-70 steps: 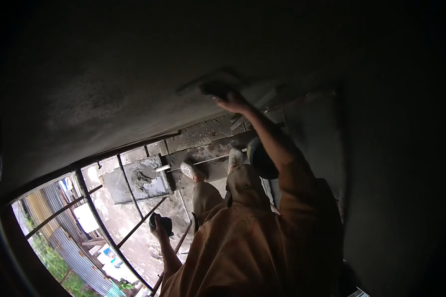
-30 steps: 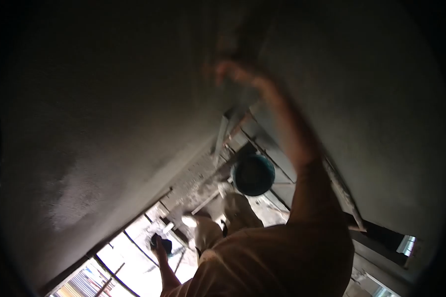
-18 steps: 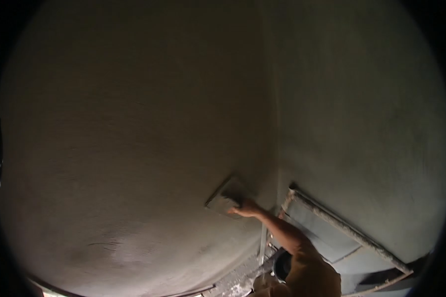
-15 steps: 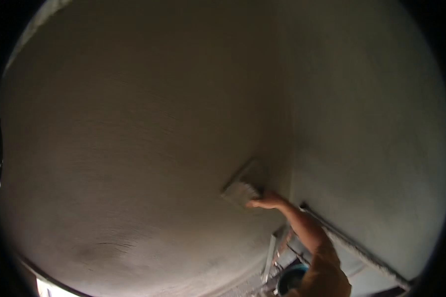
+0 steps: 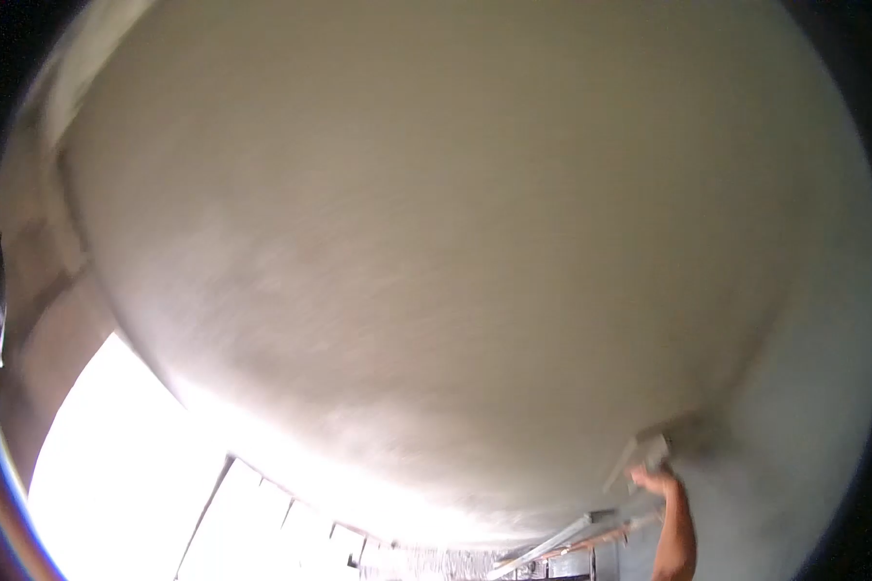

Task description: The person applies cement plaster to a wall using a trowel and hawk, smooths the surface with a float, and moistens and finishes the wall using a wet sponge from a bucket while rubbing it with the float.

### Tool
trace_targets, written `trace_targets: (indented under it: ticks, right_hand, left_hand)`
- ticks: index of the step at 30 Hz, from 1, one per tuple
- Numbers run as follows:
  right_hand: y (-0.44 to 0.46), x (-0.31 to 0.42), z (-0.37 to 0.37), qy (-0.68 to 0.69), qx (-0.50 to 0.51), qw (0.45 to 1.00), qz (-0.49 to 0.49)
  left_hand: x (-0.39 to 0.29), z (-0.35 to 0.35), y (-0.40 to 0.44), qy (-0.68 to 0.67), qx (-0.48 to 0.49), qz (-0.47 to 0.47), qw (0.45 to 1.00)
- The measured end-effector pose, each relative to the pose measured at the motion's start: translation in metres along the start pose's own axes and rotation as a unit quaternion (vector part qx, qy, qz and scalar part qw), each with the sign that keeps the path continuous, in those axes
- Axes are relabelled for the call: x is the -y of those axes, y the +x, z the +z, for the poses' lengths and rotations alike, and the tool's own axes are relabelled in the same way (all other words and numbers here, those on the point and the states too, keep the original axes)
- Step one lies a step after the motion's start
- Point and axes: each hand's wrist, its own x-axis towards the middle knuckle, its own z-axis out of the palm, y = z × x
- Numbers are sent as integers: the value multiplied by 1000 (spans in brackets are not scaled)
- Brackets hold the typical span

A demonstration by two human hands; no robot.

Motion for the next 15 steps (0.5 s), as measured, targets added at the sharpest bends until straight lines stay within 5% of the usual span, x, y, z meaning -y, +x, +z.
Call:
trace_targets:
  ticks: [1, 2, 4, 5, 6, 8, 10, 11, 12, 14, 15]
  right_hand:
    - [25, -19, 35, -72, 70, 994, -37]
    - [46, -31, 83, -37, 97, 993, 55]
    - [73, -17, 178, -47, 61, 993, -88]
    - [90, -12, 229, -59, 67, 991, -97]
    - [108, -1, 282, -65, 68, 990, -101]
    - [127, 62, 371, -47, 159, 984, -62]
    - [175, 62, 488, 34, 218, 963, -152]
    - [198, 81, 552, -53, 194, 976, -87]
    - [150, 191, 538, -36, 214, 958, -187]
    - [203, 208, 671, 58, 167, 954, -241]
    - [172, 286, 656, 67, 211, 947, -231]
  left_hand:
    - [31, -4, -14, -1, -25, -3, 1000]
    - [58, -1, -22, -1, -50, -1, 999]
    - [83, -5, -32, 15, -82, 3, 997]
    - [75, -8, -38, -84, -114, -111, 984]
    - [31, -34, -56, -133, -82, -15, 988]
    - [35, -50, -52, -121, -97, -11, 988]
    - [47, -65, -60, -136, -115, -7, 984]
    - [48, -75, -64, -86, -131, -27, 987]
    - [49, -85, -70, -36, -147, -49, 987]
    - [92, -82, -55, -82, -202, -50, 975]
    - [79, -88, -61, -90, -213, -57, 971]
